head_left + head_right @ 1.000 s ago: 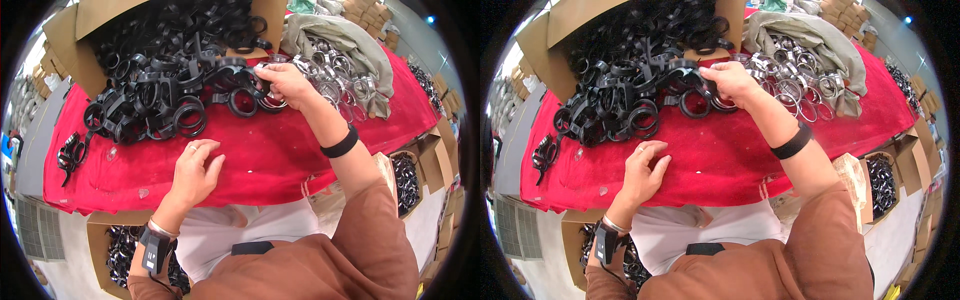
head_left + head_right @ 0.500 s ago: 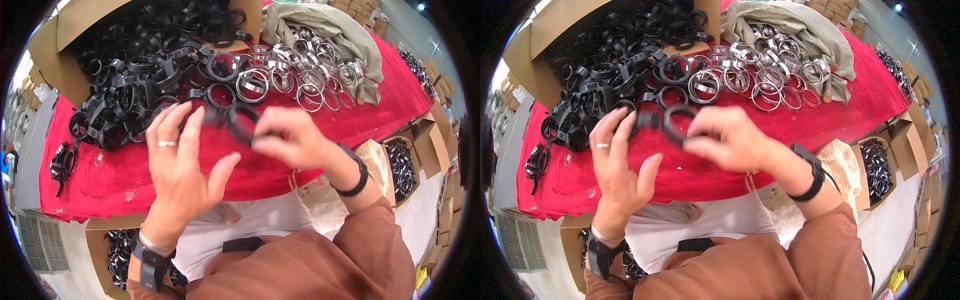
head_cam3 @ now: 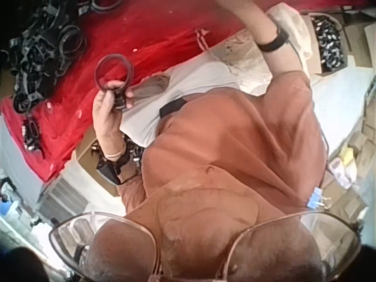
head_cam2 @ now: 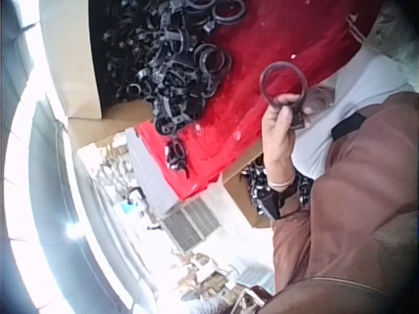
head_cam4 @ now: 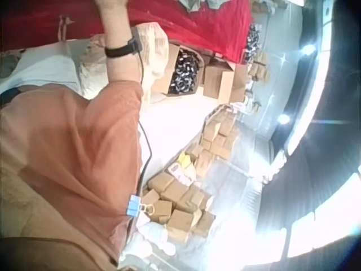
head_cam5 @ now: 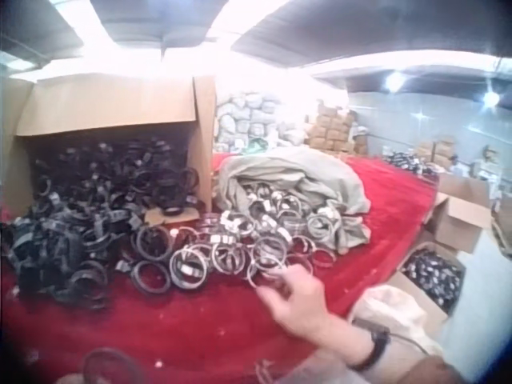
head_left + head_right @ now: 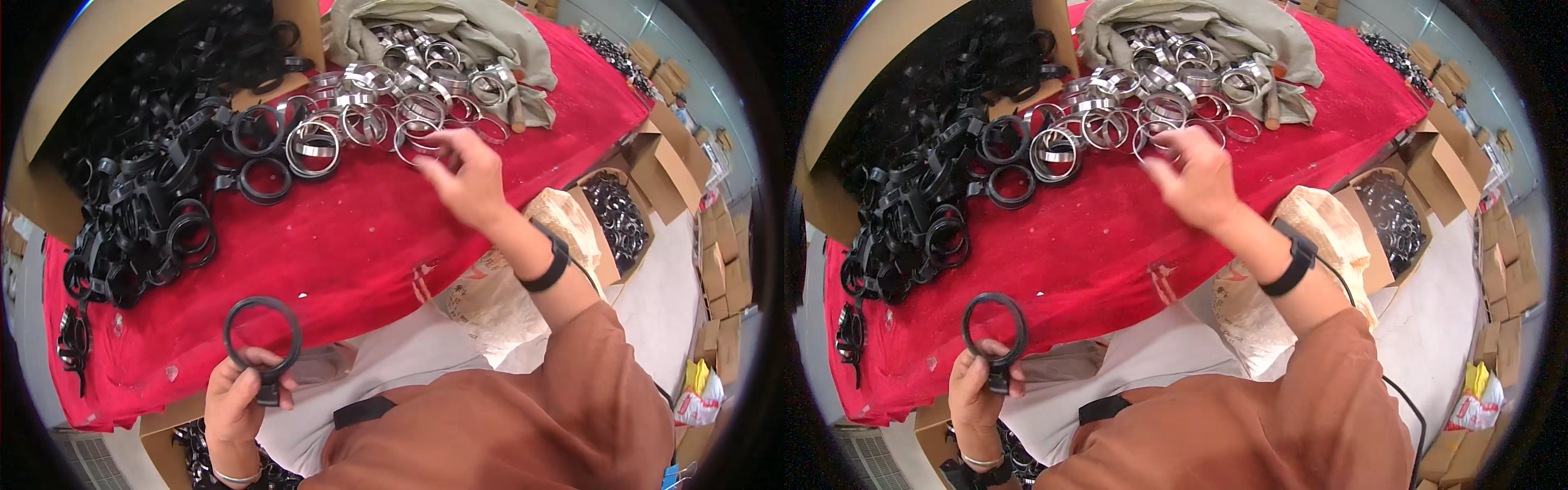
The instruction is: Sorting and inspecting metal rings and plastic components at a factory workstation.
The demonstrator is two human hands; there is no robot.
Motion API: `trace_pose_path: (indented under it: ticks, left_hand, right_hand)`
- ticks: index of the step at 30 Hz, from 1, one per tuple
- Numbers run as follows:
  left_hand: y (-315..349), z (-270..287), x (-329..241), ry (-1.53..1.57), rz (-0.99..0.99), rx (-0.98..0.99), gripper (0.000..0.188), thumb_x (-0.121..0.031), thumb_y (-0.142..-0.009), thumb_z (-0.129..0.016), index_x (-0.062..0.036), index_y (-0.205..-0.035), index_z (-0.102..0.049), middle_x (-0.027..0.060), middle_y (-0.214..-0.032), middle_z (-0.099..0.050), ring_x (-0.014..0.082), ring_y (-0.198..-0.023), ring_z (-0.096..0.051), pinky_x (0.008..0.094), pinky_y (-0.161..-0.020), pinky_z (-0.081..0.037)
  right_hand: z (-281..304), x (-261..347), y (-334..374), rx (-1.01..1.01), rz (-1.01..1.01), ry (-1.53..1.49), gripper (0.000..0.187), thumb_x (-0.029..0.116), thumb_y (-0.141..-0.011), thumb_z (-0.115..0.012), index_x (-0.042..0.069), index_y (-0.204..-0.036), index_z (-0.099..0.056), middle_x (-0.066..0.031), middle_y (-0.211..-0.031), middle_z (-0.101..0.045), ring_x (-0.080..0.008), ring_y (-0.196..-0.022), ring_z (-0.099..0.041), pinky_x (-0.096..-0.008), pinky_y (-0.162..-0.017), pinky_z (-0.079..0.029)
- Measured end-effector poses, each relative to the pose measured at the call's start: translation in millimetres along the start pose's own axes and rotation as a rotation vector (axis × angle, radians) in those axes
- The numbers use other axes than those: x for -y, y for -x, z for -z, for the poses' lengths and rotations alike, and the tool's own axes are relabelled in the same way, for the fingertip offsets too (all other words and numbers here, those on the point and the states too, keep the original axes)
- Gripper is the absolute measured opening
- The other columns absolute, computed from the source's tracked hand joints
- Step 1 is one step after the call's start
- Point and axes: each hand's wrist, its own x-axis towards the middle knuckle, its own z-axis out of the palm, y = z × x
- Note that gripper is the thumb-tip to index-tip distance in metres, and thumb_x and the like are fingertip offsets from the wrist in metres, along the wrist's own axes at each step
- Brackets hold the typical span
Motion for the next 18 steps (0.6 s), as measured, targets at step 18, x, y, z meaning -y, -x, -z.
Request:
trace_pose_path:
  ticks: [18]
  left_hand:
    - [-7, -14, 11, -0.007, -0.027, -0.031, 0.039, -0.029, -0.089, -0.056, 0.0069, -0.106, -0.053, 0.0193, -0.083, -0.063, 0.0222, -0.064, -0.061, 0.0301, -0.061, -0.05]
  right_hand:
    - [-21, -6, -16, 0.11, 0.579, 0.374, 0.061, 0.002, -0.058, -0.065, 0.008, -0.117, -0.049, -0.0124, -0.108, -0.045, -0.0305, -0.096, -0.045, -0.0383, -0.084, -0.041]
